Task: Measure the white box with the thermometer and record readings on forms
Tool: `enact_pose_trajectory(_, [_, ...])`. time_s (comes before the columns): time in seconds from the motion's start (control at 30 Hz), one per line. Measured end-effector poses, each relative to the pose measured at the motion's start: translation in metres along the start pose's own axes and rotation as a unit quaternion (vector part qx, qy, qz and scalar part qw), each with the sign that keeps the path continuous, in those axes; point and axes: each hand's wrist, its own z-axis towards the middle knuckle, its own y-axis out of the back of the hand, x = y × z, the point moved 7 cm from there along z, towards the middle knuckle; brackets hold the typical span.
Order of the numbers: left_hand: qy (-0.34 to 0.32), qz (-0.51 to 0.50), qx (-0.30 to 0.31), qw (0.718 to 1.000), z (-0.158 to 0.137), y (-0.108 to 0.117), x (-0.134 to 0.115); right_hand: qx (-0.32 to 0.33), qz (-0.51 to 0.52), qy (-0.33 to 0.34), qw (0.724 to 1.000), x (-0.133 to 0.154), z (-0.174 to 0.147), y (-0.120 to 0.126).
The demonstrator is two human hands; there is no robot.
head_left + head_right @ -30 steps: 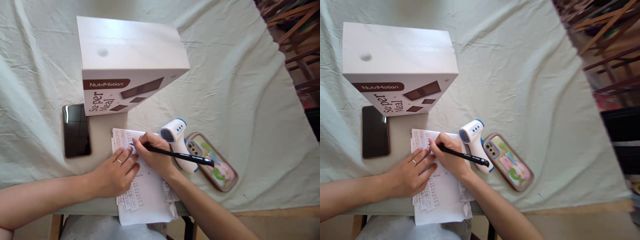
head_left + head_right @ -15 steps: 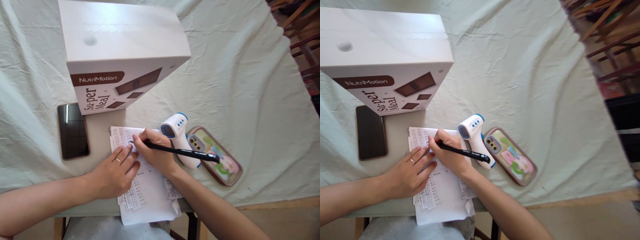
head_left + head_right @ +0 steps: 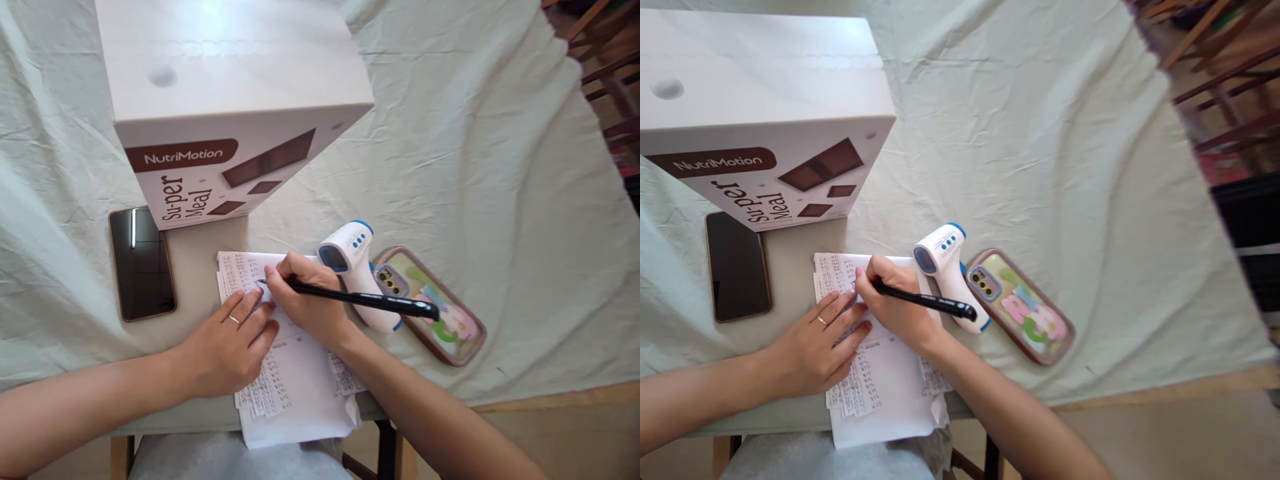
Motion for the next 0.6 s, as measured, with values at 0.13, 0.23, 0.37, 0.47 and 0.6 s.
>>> enact_pose_trajectory(0.13, [-0.003, -0.006, 0.007, 1.0, -0.0003, -0.0011, 0.0001, 0.004, -0.006, -0.004, 1.0, -0.002, 0.0003, 0.0001])
enact_pose_trajectory(0.23, [-0.005, -0.01, 0.011, 1.0, -0.0006, -0.0019, 0.0001, 0.004, -0.002, -0.015, 1.0, -0.0045, 0.0005, 0.0006])
enact_pose_trajectory(0.37, [-0.006, -0.012, 0.019, 1.0, -0.0022, -0.0032, 0.0, -0.012, -0.006, -0.015, 1.0, -0.0046, 0.0001, 0.0025])
enact_pose_trajectory(0.47, [-0.007, -0.012, 0.031, 0.999, -0.0033, -0.0051, -0.0001, -0.008, -0.012, -0.016, 1.0, -0.0047, -0.0002, 0.0016])
enact_pose_trajectory(0.6, [-0.007, -0.003, 0.022, 1.0, -0.0026, -0.0044, -0.0002, -0.006, -0.012, -0.014, 1.0, -0.0038, -0.0002, 0.0011])
